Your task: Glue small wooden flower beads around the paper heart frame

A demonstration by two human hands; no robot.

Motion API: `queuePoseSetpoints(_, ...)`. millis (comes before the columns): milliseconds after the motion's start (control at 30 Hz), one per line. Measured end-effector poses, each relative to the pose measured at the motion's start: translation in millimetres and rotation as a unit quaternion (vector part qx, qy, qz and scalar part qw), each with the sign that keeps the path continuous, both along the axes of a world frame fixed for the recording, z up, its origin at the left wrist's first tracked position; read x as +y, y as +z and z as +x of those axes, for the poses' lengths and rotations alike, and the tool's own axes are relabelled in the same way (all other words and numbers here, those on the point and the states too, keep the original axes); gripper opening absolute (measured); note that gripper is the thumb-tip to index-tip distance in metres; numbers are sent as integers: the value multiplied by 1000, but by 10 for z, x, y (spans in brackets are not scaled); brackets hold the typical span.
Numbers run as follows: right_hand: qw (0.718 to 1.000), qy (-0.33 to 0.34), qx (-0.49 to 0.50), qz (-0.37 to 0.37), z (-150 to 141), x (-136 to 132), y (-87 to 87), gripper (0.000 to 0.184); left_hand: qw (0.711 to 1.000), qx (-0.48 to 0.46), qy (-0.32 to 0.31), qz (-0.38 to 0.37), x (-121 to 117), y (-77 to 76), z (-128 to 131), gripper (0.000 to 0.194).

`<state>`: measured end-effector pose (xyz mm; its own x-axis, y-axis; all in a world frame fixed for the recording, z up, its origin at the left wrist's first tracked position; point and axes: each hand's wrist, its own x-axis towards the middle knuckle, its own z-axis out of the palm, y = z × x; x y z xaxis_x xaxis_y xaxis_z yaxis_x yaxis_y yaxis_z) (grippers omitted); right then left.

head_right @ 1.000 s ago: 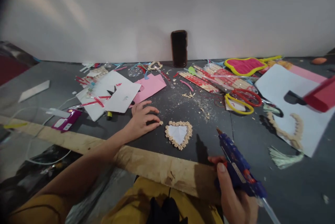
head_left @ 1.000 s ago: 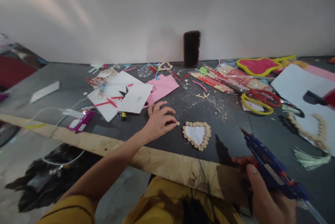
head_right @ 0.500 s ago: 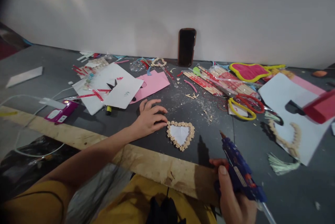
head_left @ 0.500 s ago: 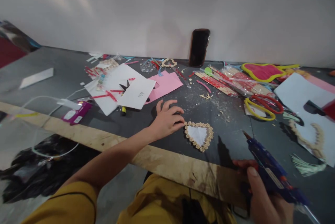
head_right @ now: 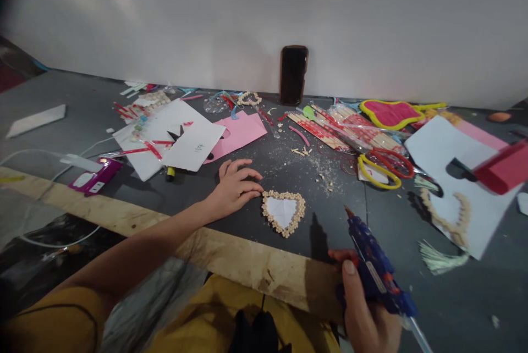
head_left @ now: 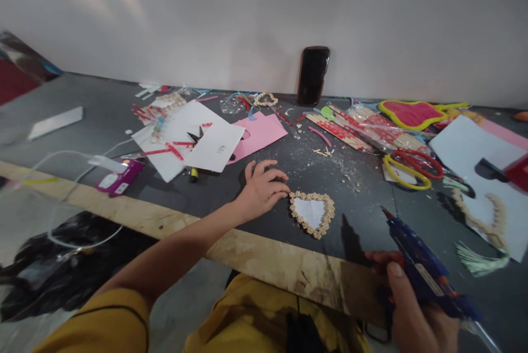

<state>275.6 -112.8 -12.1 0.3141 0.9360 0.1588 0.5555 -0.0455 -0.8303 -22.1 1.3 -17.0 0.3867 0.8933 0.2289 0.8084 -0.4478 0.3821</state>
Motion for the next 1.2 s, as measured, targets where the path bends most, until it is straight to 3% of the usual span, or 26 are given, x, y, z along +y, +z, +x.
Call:
queuePoseSetpoints(400, 999, 0, 44, -20, 2, 8, -9, 30, 1000, -5, 9, -10, -11, 38, 31, 13)
queuePoseSetpoints(933, 998, -17, 26, -53, 24, 1, 1, 37, 1000, 0, 9, -9, -66, 78, 3, 12)
queuePoseSetpoints(1200, 999, -11, 34, -39, -6, 0, 12, 35, 993, 53, -90, 47, -270, 84, 0, 11)
